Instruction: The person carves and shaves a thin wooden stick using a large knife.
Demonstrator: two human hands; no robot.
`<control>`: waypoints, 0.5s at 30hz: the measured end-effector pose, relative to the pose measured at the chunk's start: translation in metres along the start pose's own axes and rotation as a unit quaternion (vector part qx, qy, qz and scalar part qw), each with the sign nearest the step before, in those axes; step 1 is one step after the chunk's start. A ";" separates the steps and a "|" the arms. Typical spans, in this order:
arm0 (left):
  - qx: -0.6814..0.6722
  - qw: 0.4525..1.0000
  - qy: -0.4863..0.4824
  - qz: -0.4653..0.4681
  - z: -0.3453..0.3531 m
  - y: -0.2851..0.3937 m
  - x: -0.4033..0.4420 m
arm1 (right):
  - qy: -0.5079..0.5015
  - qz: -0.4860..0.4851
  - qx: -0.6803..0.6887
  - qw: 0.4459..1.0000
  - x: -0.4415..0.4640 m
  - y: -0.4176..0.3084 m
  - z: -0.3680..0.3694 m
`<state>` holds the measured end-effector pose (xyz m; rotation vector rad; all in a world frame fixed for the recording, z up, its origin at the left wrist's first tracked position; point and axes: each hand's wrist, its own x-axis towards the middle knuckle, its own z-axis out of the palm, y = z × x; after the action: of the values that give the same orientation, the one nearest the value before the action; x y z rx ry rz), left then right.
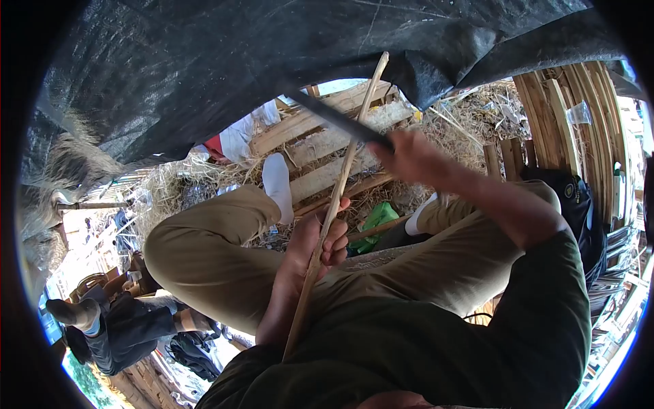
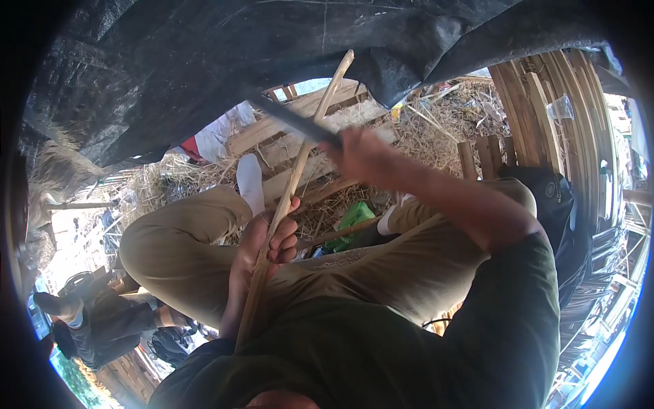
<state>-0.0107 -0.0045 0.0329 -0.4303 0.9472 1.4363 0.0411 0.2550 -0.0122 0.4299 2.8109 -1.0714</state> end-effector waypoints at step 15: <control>0.012 1.000 0.004 -0.006 0.002 0.003 -0.002 | -0.069 -0.059 -0.004 0.996 -0.024 -0.024 0.005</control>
<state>-0.0128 -0.0039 0.0366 -0.4241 0.9658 1.4114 0.0565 0.2295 0.0043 0.1823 2.7463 -1.0668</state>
